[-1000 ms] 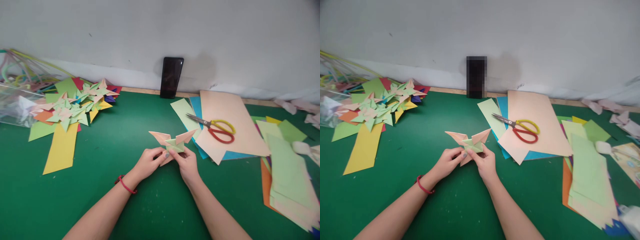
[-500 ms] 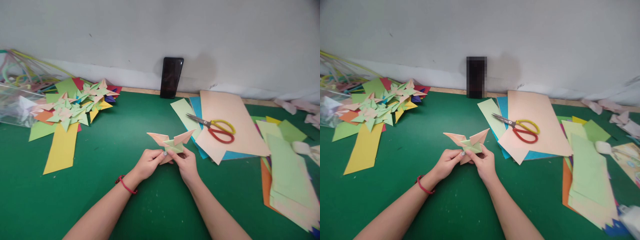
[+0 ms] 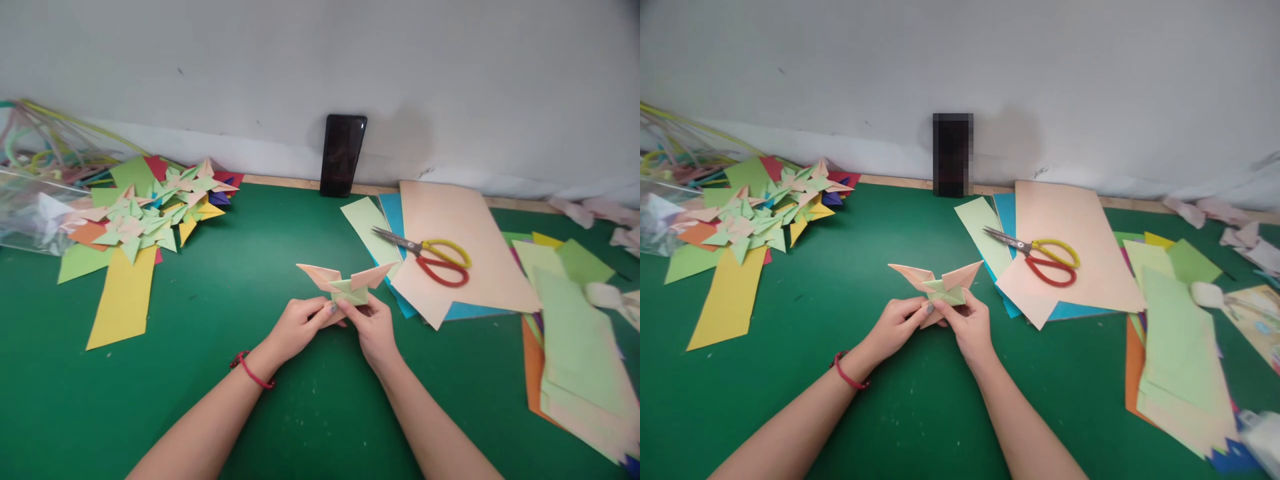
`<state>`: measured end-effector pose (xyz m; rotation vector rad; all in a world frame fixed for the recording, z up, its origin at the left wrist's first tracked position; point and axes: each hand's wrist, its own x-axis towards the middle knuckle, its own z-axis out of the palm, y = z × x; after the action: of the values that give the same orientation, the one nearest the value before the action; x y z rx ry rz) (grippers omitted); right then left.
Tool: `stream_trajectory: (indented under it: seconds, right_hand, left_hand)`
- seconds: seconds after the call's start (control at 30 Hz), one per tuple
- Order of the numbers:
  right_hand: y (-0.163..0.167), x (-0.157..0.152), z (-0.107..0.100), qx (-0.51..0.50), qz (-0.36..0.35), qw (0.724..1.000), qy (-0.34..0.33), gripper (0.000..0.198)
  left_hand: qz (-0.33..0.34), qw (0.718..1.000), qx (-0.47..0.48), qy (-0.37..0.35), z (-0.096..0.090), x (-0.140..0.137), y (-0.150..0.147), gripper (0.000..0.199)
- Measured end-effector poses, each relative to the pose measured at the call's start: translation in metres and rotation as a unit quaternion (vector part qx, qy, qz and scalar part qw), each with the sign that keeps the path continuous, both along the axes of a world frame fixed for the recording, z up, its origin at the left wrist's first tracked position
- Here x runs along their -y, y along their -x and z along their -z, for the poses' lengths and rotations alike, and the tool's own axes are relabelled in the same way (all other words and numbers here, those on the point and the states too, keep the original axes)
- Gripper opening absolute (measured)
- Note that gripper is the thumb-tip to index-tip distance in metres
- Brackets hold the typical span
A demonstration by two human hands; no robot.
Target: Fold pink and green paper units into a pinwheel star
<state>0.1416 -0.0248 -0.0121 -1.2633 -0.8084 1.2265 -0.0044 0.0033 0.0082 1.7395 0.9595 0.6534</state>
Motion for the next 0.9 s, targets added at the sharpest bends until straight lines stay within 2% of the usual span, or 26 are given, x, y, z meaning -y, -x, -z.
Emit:
stream_trajectory:
  seconds: [0.23, 0.57, 0.9]
  right_hand:
    - [0.0010, 0.0001, -0.0031, 0.020, 0.003, 1.000, 0.011, 0.022]
    - [-0.0028, 0.0003, -0.0024, 0.061, -0.016, 0.997, -0.036, 0.021]
    - [-0.0018, -0.0008, -0.0020, 0.032, 0.001, 0.999, -0.035, 0.020]
  left_hand:
    - [-0.004, 1.000, -0.017, 0.000, -0.0009, 0.0000, -0.0013, 0.033]
    - [0.019, 0.999, 0.004, 0.049, -0.0077, -0.0002, 0.0021, 0.038]
    - [-0.010, 0.996, 0.025, 0.084, -0.0066, -0.0008, 0.0010, 0.032]
